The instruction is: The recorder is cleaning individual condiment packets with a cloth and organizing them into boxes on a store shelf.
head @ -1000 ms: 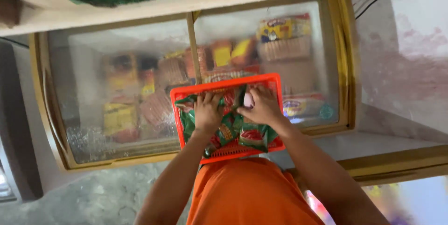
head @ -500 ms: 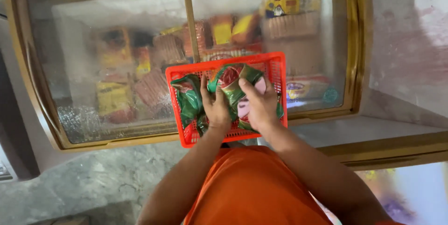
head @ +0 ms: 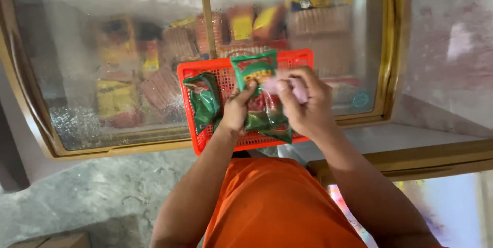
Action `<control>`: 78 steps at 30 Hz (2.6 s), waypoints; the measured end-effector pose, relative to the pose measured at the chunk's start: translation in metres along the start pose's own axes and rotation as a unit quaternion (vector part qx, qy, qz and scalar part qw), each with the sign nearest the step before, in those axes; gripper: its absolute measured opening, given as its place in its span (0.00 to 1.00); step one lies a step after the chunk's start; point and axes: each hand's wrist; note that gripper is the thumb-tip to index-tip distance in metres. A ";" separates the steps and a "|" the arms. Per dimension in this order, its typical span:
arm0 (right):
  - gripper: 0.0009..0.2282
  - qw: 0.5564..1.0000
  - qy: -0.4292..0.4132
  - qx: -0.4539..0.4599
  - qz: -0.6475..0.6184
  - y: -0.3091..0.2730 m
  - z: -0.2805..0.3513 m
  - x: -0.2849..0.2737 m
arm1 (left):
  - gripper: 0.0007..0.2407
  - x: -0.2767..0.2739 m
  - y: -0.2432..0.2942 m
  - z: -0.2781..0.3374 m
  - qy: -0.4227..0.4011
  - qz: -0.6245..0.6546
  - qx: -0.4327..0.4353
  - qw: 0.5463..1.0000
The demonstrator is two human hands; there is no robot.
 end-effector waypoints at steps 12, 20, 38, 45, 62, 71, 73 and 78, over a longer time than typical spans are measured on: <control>0.14 0.938 -0.061 0.318 -0.120 0.008 -0.032 0.043 | 0.12 -0.021 -0.027 -0.008 -0.058 -0.099 0.112 0.987; 0.20 0.981 0.032 -0.185 -0.045 0.039 -0.008 0.079 | 0.13 -0.045 -0.017 -0.066 0.050 -0.128 0.207 0.969; 0.13 0.928 0.055 0.010 -0.367 0.043 -0.032 0.101 | 0.25 0.027 0.011 -0.028 0.088 -0.222 0.114 0.964; 0.16 0.924 -0.042 -0.023 -0.380 -0.018 -0.054 0.066 | 0.24 0.052 0.018 -0.026 0.093 -0.270 0.336 0.898; 0.08 0.880 0.048 -0.147 -0.449 -0.099 -0.089 0.036 | 0.11 0.154 0.166 0.038 -0.023 -0.524 0.533 0.664; 0.06 0.834 0.127 -0.182 -0.506 -0.163 -0.102 0.004 | 0.11 0.207 0.222 0.035 -0.013 -0.410 0.624 0.665; 0.07 0.807 0.114 -0.183 -0.550 -0.177 -0.097 -0.008 | 0.12 0.228 0.239 0.032 0.001 -0.422 0.631 0.650; 0.05 0.787 0.106 -0.223 -0.565 -0.193 -0.090 -0.022 | 0.14 0.277 0.268 -0.009 0.002 -0.471 0.623 0.624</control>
Point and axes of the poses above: each hand's wrist, its own z-axis away from the middle knuckle, its own x-axis out of the palm, y = z × x, and after that the axes turned 10 degrees about x, right-handed
